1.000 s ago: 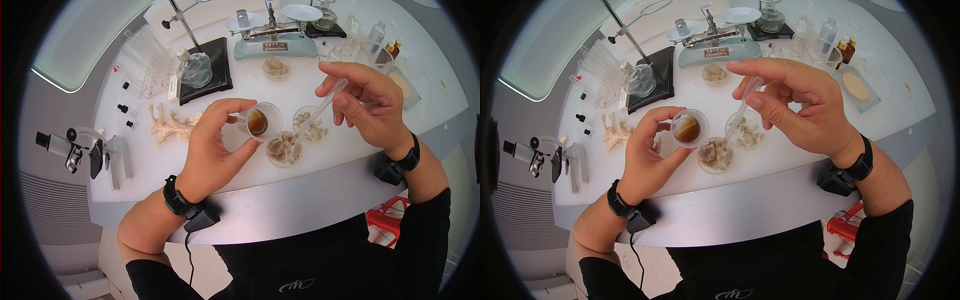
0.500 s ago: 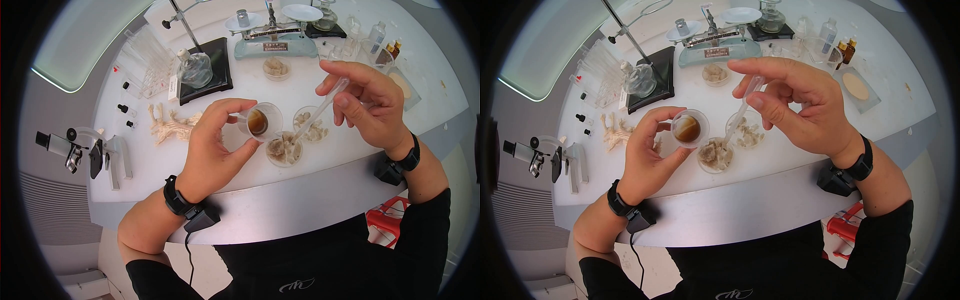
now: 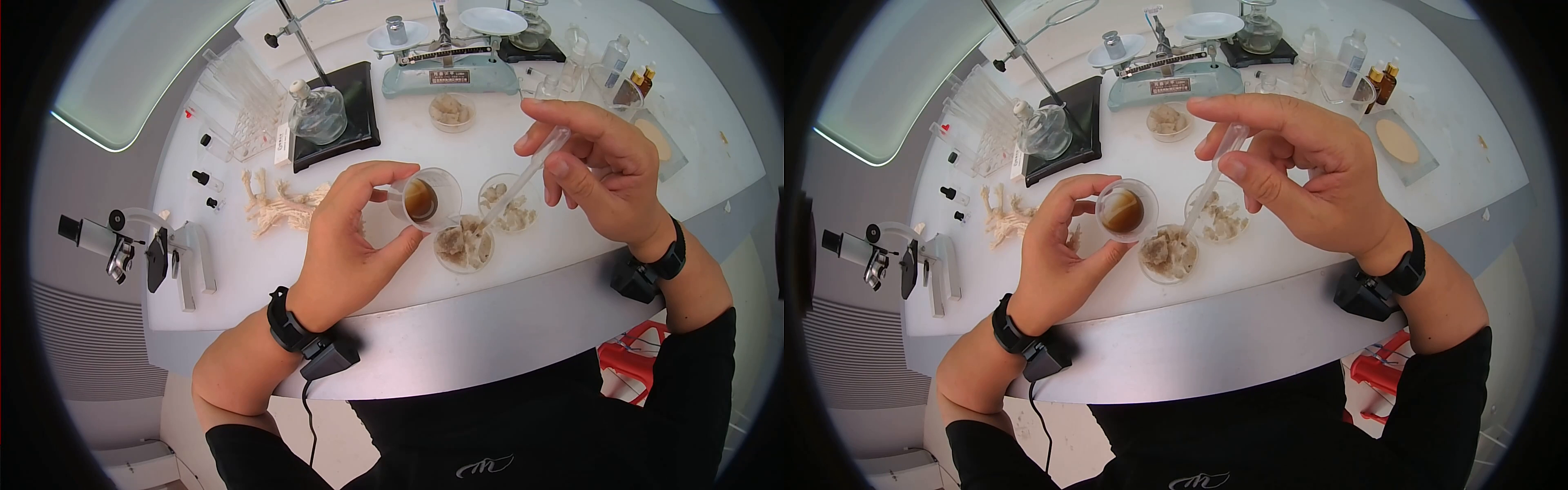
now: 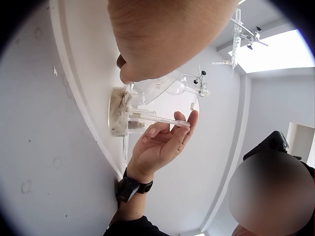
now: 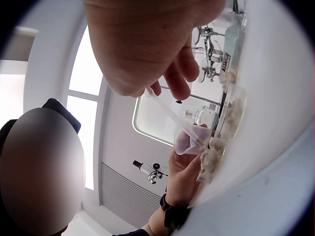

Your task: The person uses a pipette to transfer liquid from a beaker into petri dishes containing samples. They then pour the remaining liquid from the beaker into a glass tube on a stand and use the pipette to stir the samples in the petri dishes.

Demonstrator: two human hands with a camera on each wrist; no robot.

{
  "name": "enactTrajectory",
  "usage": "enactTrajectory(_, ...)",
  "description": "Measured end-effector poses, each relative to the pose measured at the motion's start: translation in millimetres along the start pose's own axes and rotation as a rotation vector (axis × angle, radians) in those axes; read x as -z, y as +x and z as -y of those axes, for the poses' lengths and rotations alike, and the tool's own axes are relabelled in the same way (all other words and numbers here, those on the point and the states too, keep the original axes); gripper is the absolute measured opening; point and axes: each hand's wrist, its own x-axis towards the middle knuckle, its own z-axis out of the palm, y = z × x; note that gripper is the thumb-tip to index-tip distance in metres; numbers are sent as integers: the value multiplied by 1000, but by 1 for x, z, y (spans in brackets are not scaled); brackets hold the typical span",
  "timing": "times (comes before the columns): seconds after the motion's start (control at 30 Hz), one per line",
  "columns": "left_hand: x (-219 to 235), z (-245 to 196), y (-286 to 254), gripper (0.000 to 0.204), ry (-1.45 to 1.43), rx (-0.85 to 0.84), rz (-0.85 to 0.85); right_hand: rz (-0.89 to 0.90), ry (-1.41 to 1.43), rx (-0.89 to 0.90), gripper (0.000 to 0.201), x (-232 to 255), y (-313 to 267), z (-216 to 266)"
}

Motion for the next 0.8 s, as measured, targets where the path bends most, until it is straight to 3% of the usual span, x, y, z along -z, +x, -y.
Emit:
enactTrajectory(0.33, 0, -1, 0, 57, 1, 2, -4, -42, 72, -26, 43, 0, -3, -3)
enactTrajectory(0.5, 0, 0, 0, 57, 2, -4, 1, -285, 180, -46, 41, -6, -1, -6)
enactTrajectory(0.8, 1, 0, 0, 56, -10, 2, 6, -204, 63, -88, 33, -2, -6, -3)
